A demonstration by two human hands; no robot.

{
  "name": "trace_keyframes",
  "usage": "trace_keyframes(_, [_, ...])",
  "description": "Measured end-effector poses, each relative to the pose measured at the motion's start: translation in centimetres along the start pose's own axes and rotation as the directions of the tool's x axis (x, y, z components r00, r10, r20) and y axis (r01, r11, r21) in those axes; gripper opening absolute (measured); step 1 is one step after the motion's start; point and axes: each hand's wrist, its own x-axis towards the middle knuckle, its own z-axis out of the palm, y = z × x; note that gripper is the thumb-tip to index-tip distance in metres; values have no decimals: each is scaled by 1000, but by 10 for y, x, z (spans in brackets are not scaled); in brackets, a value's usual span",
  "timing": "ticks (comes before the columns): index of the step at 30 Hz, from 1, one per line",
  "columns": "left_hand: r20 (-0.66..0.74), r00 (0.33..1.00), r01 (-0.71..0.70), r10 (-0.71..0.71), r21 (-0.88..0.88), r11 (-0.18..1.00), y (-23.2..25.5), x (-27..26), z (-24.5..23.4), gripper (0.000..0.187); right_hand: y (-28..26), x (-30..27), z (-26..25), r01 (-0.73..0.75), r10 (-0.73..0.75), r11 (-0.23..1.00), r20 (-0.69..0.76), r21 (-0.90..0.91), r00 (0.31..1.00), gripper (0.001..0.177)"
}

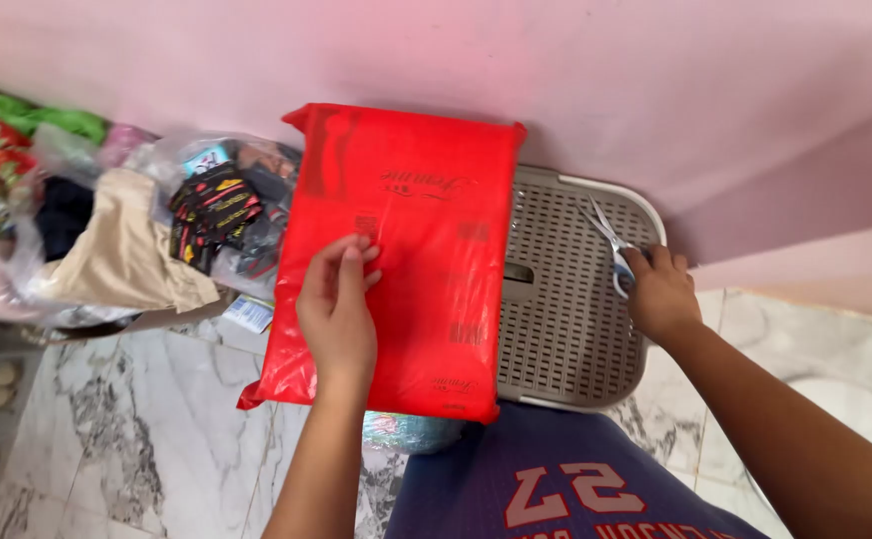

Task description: The person uses scissors to cut open a red plastic shipping bag and removes multiple packs of paper towels. The person then continues cutting the bag to access additional items inside.

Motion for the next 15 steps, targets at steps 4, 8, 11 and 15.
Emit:
trace_keyframes(4, [-148, 977, -112, 154, 259, 959, 3, -16, -9, 21, -21, 4, -33, -27, 29, 999, 48, -41, 998, 75])
trace_keyframes(8, [-83, 902, -331, 424, 499, 801, 8, -22, -22, 18, -36, 12, -49, -105, 123, 989, 194, -103, 973, 66])
trace_keyframes(11, [-18, 862, -370, 507, 661, 653, 9, -19, -36, 18, -38, 10, -48, -154, 163, 986, 228, -55, 960, 61])
trace_keyframes(15, [97, 841, -391, 533, 790, 473, 10, -6, -57, 34, -38, 3, -54, -178, 145, 976, 234, 127, 961, 53])
